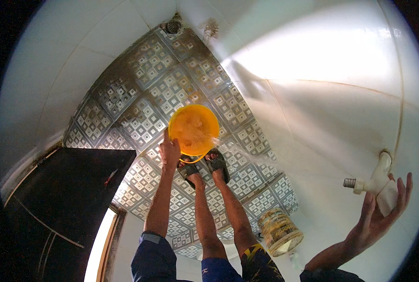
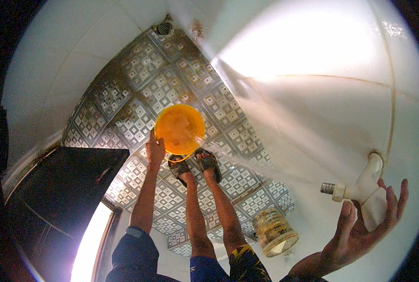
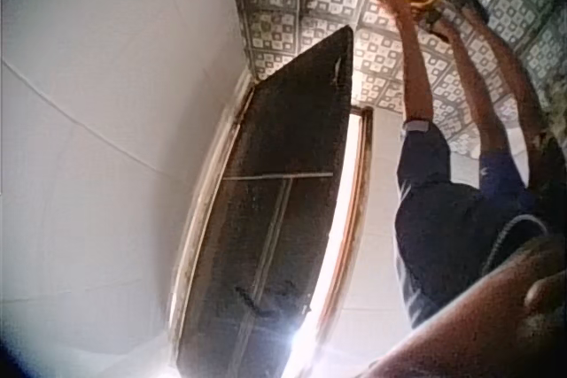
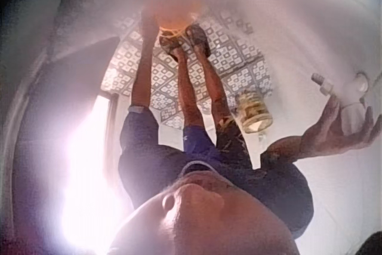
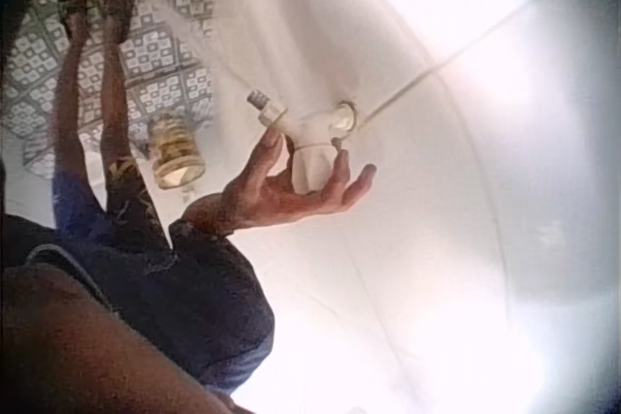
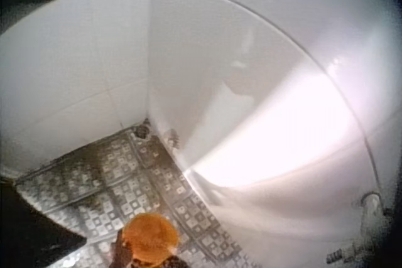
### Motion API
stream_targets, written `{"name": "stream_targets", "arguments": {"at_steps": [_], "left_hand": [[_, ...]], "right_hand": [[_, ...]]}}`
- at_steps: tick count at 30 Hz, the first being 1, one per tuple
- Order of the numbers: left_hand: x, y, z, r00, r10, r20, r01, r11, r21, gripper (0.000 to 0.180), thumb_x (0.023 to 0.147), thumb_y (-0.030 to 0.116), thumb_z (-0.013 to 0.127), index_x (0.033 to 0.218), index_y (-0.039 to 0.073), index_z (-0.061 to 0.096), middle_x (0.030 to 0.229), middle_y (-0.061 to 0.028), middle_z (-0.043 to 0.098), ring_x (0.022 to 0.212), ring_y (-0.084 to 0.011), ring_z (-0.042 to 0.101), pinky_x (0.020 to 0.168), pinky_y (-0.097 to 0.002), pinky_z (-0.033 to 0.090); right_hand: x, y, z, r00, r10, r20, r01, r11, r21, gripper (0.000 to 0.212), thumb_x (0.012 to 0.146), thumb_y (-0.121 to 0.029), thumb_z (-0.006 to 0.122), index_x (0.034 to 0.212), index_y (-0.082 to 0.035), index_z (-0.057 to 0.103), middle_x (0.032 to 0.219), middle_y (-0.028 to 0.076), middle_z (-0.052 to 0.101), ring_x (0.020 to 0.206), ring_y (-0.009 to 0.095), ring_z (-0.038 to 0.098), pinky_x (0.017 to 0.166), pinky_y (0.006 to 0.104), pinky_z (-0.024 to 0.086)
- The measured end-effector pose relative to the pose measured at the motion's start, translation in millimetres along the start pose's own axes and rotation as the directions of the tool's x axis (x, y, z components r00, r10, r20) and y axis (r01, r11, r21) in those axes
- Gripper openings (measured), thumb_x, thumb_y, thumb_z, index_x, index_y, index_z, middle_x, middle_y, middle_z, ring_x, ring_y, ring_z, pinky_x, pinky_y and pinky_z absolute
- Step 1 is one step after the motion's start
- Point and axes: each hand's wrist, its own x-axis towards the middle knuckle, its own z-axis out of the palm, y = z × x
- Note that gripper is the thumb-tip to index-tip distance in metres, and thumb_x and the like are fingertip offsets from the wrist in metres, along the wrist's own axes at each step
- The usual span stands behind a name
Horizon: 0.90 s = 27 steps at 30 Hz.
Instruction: The person fills a yellow bucket with water from a wall-mounted tap in a tiled bathroom. They repeatedly lift the bucket, pour out the water onto the floor, and refill it from the tap.
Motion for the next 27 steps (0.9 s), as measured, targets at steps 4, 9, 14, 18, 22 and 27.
{"name": "stream_targets", "arguments": {"at_steps": [4,9,14,18,22,27], "left_hand": [[-5,16,4,0.991,0.091,0.097,-0.111,0.967,0.230,0.051,0.081,0.013,0.054,0.130,0.016,0.039,0.088,-0.0257,0.062,0.082,-0.0423,0.061,0.073,-0.0519,0.049],[0,-1,1,0.992,0.017,0.121,-0.051,0.957,0.284,0.051,0.082,0.015,0.054,0.131,0.016,0.039,0.076,-0.0254,0.062,0.072,-0.0416,0.062,0.068,-0.0510,0.050],[-8,18,-3,0.973,-0.127,0.195,0.064,0.952,0.301,0.049,0.080,0.013,0.053,0.128,0.014,0.044,0.096,-0.0221,0.063,0.088,-0.0395,0.061,0.072,-0.0472,0.051],[4,-20,-14,0.994,0.076,0.076,-0.088,0.981,0.174,0.051,0.081,0.018,0.055,0.130,0.014,0.042,0.099,-0.0235,0.062,0.089,-0.0405,0.061,0.075,-0.0483,0.050],[3,-22,-8,0.991,-0.007,0.137,-0.031,0.961,0.274,0.049,0.080,0.016,0.055,0.128,0.016,0.044,0.095,-0.0243,0.062,0.089,-0.0419,0.060,0.076,-0.0493,0.050],[9,-34,-13,0.993,0.065,0.095,-0.085,0.969,0.233,0.049,0.080,0.014,0.054,0.128,0.016,0.043,0.097,-0.0235,0.062,0.090,-0.0415,0.060,0.077,-0.0497,0.050]], "right_hand": [[-1,6,0,1.000,0.006,-0.006,-0.005,0.998,0.056,0.049,0.085,-0.015,0.058,0.130,-0.009,0.039,0.142,0.013,0.026,0.122,0.030,0.040,0.097,0.0447,0.042],[-3,3,-1,1.000,0.014,-0.001,-0.014,1.000,0.023,0.049,0.085,-0.014,0.059,0.129,-0.010,0.040,0.142,0.013,0.026,0.123,0.029,0.040,0.098,0.0447,0.042],[-5,2,-2,1.000,0.028,0.007,-0.028,1.000,0.013,0.050,0.084,-0.015,0.059,0.130,-0.011,0.039,0.143,0.012,0.026,0.125,0.029,0.038,0.098,0.0455,0.042],[-2,4,-1,1.000,0.020,0.004,-0.021,0.999,0.050,0.050,0.084,-0.014,0.059,0.130,-0.011,0.039,0.143,0.012,0.025,0.124,0.029,0.039,0.098,0.0453,0.043],[1,6,-1,1.000,-0.004,0.002,0.004,1.000,0.001,0.050,0.084,-0.014,0.059,0.130,-0.011,0.039,0.143,0.012,0.026,0.123,0.029,0.039,0.097,0.0447,0.043],[-1,2,0,1.000,0.024,-0.008,-0.024,0.999,0.033,0.050,0.084,-0.017,0.060,0.130,-0.011,0.039,0.142,0.011,0.027,0.123,0.029,0.039,0.097,0.0453,0.043]]}}
